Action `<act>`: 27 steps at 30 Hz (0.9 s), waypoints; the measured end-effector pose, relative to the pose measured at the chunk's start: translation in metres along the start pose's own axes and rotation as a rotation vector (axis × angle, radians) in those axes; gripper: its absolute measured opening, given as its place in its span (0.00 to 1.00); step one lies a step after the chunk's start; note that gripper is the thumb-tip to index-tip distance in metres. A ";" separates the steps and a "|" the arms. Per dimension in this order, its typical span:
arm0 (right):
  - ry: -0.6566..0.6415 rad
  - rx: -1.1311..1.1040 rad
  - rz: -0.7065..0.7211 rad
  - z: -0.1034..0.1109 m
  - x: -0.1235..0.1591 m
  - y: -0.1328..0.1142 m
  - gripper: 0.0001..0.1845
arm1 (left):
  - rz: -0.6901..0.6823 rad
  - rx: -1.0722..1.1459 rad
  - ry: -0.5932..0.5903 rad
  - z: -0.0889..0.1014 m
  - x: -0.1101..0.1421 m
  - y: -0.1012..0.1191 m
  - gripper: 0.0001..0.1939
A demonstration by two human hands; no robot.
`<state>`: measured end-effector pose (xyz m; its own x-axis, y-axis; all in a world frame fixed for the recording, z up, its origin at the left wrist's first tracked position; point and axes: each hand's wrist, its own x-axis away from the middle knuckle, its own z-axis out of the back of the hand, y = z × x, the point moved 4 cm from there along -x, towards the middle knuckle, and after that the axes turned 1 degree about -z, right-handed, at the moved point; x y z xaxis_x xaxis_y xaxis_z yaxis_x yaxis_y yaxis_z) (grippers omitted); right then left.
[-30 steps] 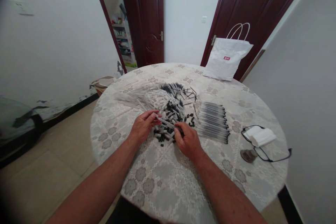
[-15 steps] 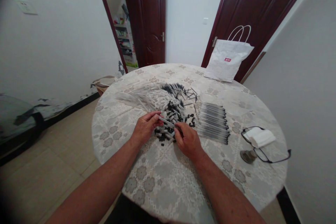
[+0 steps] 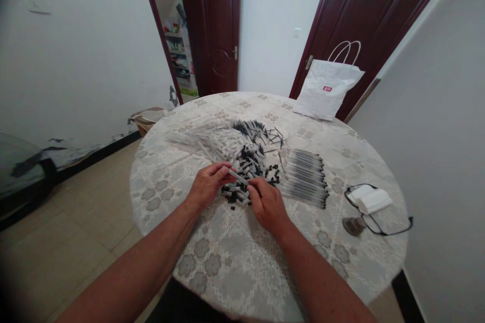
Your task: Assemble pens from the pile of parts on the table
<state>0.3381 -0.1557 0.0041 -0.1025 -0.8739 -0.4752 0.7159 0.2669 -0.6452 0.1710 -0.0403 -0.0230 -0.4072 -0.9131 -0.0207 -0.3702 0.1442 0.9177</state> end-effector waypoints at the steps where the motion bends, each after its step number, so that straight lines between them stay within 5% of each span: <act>1: -0.017 -0.049 -0.056 0.000 0.000 0.003 0.10 | 0.001 -0.003 -0.005 0.001 0.000 -0.001 0.19; 13: -0.173 -0.770 -0.526 -0.026 0.001 0.026 0.15 | 0.007 -0.018 -0.037 0.001 0.001 0.002 0.20; 16: -0.176 -0.570 -0.411 -0.021 -0.003 0.019 0.12 | -0.023 -0.071 -0.021 0.002 0.001 0.004 0.21; 22: -0.094 0.105 0.108 -0.003 -0.010 -0.008 0.09 | -0.103 -0.371 -0.143 -0.008 0.009 0.012 0.20; 27: -0.203 0.397 0.181 0.014 -0.019 -0.015 0.08 | -0.189 -0.563 -0.193 -0.012 0.016 0.013 0.17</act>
<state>0.3393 -0.1484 0.0312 0.1572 -0.8999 -0.4068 0.9220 0.2813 -0.2660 0.1699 -0.0572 -0.0071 -0.5405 -0.8103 -0.2265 0.0250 -0.2846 0.9583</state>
